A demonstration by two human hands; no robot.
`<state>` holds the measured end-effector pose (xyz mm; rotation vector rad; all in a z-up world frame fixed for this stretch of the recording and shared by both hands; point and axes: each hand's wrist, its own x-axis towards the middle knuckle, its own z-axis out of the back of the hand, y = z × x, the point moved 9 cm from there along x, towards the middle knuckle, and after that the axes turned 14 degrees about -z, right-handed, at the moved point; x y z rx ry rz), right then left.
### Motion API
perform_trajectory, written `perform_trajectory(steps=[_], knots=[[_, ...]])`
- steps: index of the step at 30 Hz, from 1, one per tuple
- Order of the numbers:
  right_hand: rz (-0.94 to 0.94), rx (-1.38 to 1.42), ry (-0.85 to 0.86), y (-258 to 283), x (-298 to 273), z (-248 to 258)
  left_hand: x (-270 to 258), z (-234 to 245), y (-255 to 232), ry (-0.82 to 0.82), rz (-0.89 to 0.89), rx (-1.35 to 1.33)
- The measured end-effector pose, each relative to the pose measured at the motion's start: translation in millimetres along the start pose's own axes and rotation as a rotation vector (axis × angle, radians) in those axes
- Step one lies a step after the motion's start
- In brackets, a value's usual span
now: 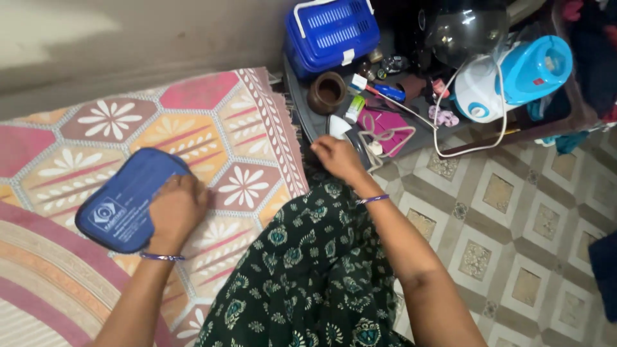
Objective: Organizing various personal items including medicine, a first aid kit, and grooming products.
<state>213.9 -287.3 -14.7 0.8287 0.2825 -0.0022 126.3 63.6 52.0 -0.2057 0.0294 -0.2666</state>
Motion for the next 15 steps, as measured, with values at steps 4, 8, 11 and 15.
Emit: perform_trajectory(steps=[4,8,11,15], knots=[[-0.24,0.055,-0.047,-48.9,61.9,32.6,61.5,-6.4,-26.7,-0.067,0.061,-0.297],[-0.205,0.273,-0.194,-97.4,132.0,78.7,148.0,-56.7,-54.6,-0.088,0.082,-0.701],[-0.164,0.231,-0.317,-123.6,181.8,113.0,217.1,-111.9,-71.0,-0.144,0.11,-0.906],[-0.272,0.124,-0.396,-173.6,237.3,137.2,291.0,-189.4,-81.4,-0.178,0.26,-1.142]])
